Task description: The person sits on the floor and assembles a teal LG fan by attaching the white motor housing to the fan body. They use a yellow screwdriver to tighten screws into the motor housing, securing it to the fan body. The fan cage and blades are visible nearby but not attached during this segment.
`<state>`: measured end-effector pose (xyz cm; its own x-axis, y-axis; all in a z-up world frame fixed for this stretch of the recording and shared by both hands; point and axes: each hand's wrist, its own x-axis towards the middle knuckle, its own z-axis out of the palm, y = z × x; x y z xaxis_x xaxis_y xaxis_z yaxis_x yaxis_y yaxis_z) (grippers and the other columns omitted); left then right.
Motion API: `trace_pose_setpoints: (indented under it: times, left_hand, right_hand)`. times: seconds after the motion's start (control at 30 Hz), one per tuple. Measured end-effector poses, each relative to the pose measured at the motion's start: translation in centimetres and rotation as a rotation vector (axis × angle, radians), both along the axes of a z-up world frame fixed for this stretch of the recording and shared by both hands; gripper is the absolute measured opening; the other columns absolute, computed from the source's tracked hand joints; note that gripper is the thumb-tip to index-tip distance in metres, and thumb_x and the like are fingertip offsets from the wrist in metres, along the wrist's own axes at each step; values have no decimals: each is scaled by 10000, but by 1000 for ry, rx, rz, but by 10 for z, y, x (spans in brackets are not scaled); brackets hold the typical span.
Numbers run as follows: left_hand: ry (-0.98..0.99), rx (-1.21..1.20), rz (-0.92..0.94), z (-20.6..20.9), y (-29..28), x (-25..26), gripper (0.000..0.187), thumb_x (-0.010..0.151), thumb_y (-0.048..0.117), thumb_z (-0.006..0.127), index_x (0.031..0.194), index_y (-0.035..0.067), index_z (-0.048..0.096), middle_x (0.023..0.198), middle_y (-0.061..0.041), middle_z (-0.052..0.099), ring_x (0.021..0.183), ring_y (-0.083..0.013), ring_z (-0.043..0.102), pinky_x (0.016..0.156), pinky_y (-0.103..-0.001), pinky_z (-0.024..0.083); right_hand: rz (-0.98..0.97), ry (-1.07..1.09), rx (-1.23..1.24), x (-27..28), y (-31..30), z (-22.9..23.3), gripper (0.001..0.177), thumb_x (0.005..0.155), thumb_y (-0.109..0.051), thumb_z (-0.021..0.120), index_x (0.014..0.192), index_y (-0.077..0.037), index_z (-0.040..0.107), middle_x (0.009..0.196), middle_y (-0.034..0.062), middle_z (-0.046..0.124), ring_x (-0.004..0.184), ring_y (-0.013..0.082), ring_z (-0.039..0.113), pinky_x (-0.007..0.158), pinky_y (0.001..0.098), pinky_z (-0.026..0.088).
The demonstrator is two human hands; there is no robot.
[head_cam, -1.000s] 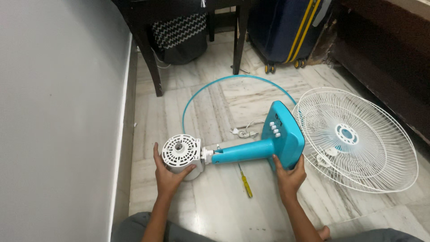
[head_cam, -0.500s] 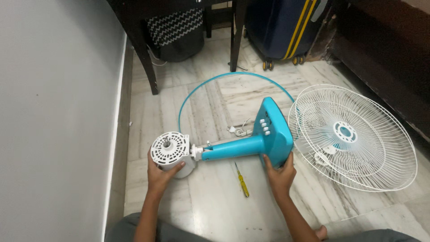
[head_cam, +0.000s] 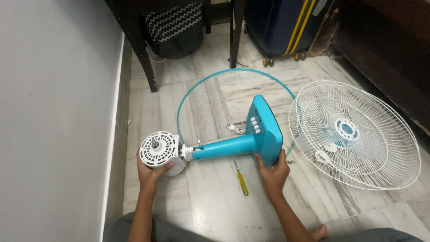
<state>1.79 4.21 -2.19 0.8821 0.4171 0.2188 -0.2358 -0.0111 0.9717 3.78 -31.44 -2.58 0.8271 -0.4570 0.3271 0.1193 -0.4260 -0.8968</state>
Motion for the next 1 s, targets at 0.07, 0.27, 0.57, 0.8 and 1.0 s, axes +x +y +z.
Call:
trace_pose_setpoints:
  times: [0.07,0.27,0.57,0.8,1.0]
  left_hand:
    - [-24,38,-11,-4,-2,1,1030,571,59,928,1446,32,386,1323,-114,607,1203,-211,628,1018,-360,543]
    - [-29,77,-11,-7,-12,4,1048,587,92,941,1461,32,365,1340,-120,594,1219,-213,626,1033,-359,542]
    - [-37,71,28,-8,-15,6,1063,576,79,947,1465,36,365,1356,-115,589,1234,-214,609,1058,-354,517]
    - [-77,103,16,-11,-15,9,1068,572,88,961,1461,19,373,1350,-126,592,1229,-208,616,1064,-359,514]
    - [-34,197,13,-3,-29,8,1091,606,207,977,1481,16,354,1352,-143,624,1226,-228,644,1050,-365,540]
  right_hand:
    - [-16,-32,-15,2,1,-4,508,785,-216,892,1124,32,605,912,148,725,794,177,679,745,308,546]
    - [132,8,-23,14,-34,-23,613,761,-213,893,1252,17,607,1024,164,738,901,245,691,808,352,548]
    - [-21,368,-375,-1,-99,-34,298,880,-24,650,1151,-33,773,1107,229,748,975,371,741,931,430,563]
    - [-66,327,-559,15,-89,-65,262,871,-22,650,1099,-11,777,1117,201,742,1075,386,673,955,466,534]
    - [-3,313,-630,13,-89,-65,219,876,2,645,1046,7,783,1173,156,738,1112,373,634,998,451,514]
